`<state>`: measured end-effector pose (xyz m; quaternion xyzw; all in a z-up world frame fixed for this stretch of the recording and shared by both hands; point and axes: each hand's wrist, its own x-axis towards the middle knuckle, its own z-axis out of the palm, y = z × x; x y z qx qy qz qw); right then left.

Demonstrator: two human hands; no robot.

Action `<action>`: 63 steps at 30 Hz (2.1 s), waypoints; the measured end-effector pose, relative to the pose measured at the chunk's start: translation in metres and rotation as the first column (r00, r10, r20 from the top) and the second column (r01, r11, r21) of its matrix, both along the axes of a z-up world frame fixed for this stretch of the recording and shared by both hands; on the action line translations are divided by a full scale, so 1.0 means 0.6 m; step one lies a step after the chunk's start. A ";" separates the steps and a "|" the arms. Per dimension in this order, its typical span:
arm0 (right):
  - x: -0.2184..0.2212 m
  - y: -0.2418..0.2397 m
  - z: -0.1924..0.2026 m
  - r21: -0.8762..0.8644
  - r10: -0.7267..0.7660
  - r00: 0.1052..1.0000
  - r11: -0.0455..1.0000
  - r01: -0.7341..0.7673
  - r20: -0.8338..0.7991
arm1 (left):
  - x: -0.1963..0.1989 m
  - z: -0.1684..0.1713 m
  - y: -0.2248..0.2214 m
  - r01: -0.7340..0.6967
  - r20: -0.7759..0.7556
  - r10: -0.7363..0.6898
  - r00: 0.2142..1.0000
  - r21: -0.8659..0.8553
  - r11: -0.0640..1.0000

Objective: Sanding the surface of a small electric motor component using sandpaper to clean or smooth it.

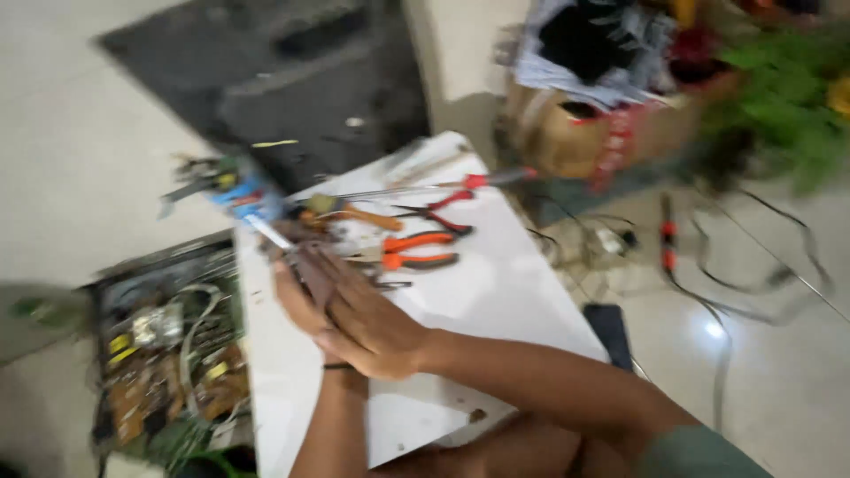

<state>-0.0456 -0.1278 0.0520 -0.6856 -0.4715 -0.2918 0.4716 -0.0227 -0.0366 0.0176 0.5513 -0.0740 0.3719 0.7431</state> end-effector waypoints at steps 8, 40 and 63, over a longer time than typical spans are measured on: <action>-0.008 -0.003 0.058 -0.247 -0.105 0.875 0.969 -0.017 -0.472 | 0.001 0.047 -0.005 -0.106 -0.222 0.180 0.958 0.310 0.945; 0.028 0.033 0.025 -0.018 0.017 0.804 0.999 -0.035 -0.594 | 0.045 0.017 0.009 0.087 -0.113 -0.083 0.990 0.038 0.995; 0.132 -0.035 -0.093 0.261 0.013 0.692 0.931 0.254 -0.722 | 0.023 0.061 -0.049 0.041 -0.016 -0.042 0.999 -0.066 0.997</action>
